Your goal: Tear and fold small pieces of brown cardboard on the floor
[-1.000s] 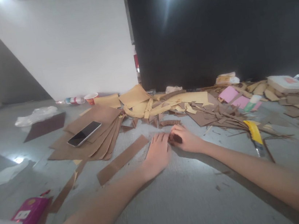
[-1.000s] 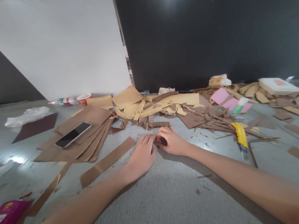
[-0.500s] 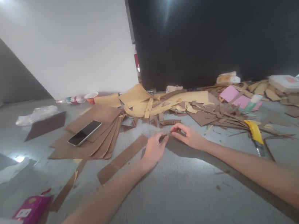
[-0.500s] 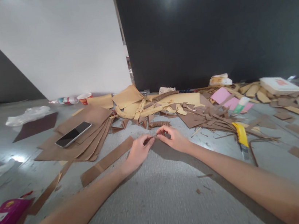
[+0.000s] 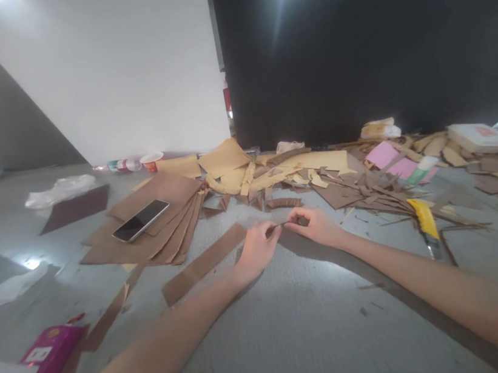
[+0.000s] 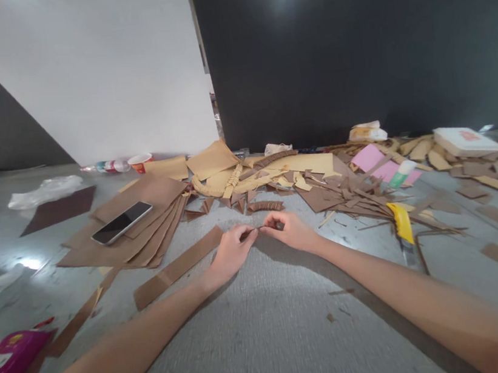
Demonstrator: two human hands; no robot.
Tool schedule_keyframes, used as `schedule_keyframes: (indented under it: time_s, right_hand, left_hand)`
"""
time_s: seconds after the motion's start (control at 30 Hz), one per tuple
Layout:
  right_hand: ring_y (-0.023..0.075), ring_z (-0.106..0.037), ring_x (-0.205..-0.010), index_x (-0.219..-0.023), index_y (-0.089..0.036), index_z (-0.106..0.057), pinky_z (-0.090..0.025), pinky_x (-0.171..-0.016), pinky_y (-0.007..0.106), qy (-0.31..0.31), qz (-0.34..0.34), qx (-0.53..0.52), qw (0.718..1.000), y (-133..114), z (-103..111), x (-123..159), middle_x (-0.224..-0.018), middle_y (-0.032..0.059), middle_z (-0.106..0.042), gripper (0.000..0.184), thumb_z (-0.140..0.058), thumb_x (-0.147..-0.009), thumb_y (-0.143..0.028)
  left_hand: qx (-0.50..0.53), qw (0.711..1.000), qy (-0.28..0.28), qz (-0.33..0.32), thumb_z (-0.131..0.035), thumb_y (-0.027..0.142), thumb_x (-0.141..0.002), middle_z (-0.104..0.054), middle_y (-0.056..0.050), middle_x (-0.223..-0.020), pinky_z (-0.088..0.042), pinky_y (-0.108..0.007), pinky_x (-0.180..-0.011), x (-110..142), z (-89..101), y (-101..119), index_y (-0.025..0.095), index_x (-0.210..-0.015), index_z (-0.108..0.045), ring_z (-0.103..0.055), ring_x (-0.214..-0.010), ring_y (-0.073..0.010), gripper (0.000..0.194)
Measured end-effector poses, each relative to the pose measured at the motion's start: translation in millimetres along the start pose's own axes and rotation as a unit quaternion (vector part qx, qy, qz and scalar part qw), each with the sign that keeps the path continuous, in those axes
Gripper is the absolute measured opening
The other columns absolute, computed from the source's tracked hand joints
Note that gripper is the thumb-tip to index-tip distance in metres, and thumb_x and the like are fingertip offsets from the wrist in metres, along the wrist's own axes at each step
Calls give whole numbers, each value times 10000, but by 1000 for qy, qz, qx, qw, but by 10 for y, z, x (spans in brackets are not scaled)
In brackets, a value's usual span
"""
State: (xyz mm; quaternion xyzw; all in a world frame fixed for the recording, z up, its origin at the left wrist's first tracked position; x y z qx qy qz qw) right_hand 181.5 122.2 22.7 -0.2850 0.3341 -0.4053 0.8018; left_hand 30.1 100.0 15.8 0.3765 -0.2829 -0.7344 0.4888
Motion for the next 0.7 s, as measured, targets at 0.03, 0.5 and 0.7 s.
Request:
schedule_keyframes:
  time_s: [0.03, 0.5, 0.7]
  right_hand:
    - [188, -631, -771, -870, -214, -677, -503, -692, 298, 4, 4, 0, 1000, -5, 6, 4, -822, 24, -702, 338, -640, -975, -533]
    - [226, -675, -864, -922, -222, -700, -533, -771, 324, 18, -3, -43, 999, -54, 70, 19, -906, 45, -744, 311, -545, -1030, -469]
    - [234, -696, -948, -1065, -235, -736, -541, -862, 346, 15, 8, -36, 999, -107, 85, 37, -1042, 54, -777, 246, -583, -1016, -421]
  left_hand:
    - [-1, 1000, 1, -1, -552, 270, -984, -758, -54, -865, -516, -321, -791, 3, 1, 7, 184, -861, -744, -679, -836, -212, 244]
    - [55, 998, 4, 25, -537, 328, -989, -725, -17, -812, -461, -287, -740, 1, 15, -32, 189, -820, -699, -657, -800, -191, 272]
    - [62, 998, 2, 29, -529, 333, -989, -706, -4, -785, -444, -287, -727, -5, 7, -75, 190, -792, -679, -649, -776, -180, 286]
Point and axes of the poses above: each hand's wrist, its own x-axis away from the middle knuckle, its own z-axis out of the back of the hand, y = z × x, the point moved 9 cm from there along -x, towards the middle knuckle
